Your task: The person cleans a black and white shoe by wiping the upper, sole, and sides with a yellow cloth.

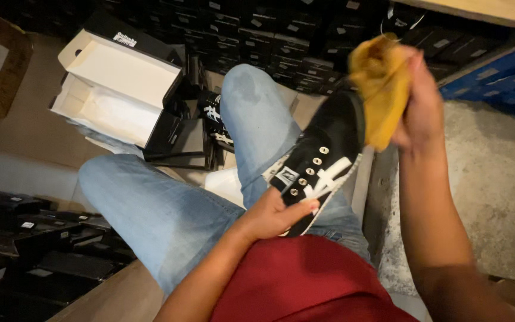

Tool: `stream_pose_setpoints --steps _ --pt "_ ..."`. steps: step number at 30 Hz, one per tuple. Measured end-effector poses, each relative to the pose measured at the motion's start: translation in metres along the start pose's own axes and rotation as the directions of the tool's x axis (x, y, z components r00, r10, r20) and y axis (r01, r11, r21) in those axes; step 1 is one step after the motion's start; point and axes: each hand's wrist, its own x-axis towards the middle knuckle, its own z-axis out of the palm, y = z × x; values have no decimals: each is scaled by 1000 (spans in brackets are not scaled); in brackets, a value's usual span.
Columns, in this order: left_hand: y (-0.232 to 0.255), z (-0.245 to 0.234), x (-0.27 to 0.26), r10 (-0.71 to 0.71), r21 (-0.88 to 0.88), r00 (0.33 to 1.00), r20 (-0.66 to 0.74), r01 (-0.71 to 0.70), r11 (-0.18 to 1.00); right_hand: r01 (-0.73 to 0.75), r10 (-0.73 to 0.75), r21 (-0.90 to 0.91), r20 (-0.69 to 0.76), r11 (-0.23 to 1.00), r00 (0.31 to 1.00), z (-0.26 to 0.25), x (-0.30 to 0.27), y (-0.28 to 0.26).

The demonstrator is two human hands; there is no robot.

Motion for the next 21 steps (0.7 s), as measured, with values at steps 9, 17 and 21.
stream_pose_setpoints --steps 9,17,21 --pt "3 -3 6 135 -362 991 -9 -129 923 278 -123 -675 269 684 955 32 -35 19" --pt "-24 -15 9 246 -513 969 -35 -229 827 -93 94 -19 336 995 937 15 -35 29" --pt "-37 -10 3 37 -604 997 -72 -73 794 137 -78 -206 270 969 960 17 -36 47"
